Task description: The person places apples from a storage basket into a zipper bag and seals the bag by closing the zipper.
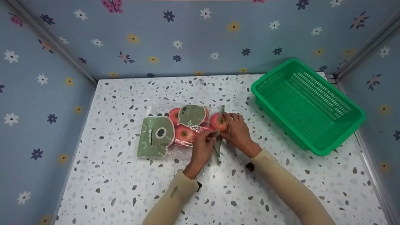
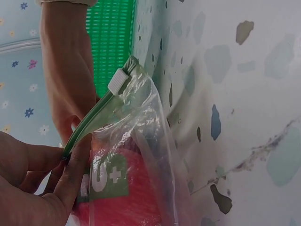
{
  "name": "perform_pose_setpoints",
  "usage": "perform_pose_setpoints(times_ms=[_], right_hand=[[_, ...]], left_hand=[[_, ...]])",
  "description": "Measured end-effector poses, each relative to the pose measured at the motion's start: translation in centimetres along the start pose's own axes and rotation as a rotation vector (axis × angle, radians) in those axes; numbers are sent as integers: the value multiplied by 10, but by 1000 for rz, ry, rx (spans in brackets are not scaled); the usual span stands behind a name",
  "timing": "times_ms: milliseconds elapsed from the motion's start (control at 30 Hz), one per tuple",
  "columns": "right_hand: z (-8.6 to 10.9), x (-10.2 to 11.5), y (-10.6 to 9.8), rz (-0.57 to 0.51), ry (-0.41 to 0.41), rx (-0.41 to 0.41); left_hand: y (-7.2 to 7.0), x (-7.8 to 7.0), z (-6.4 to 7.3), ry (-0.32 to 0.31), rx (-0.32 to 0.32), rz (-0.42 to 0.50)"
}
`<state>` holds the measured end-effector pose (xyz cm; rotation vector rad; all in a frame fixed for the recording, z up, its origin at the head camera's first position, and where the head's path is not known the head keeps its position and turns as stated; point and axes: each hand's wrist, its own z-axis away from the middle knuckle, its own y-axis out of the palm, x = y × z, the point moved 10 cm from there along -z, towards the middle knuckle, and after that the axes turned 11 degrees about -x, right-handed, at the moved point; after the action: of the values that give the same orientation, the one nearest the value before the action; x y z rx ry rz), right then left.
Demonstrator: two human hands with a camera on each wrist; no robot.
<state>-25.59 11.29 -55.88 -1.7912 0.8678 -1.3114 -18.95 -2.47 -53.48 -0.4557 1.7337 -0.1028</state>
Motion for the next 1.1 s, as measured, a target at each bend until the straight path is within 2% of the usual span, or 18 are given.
perform_pose_setpoints(times_ms=[200,533,667,867,1100], right_hand=[[3,-10,-4,-132,31,-34],[2,-8,-4,-126,2,-90],[0,-6,-1,-125,-19,-78],[0,-12,0,-125,10,-62],[1,-9,0,-138,10,-66]], left_hand=[[1,0,0,4,5,6],[0,-4,0,44,-14,-15],[0,-4,0,35,-14,-10],[1,-1,0,2,-4,11],[2,-4,0,26,-10,1]])
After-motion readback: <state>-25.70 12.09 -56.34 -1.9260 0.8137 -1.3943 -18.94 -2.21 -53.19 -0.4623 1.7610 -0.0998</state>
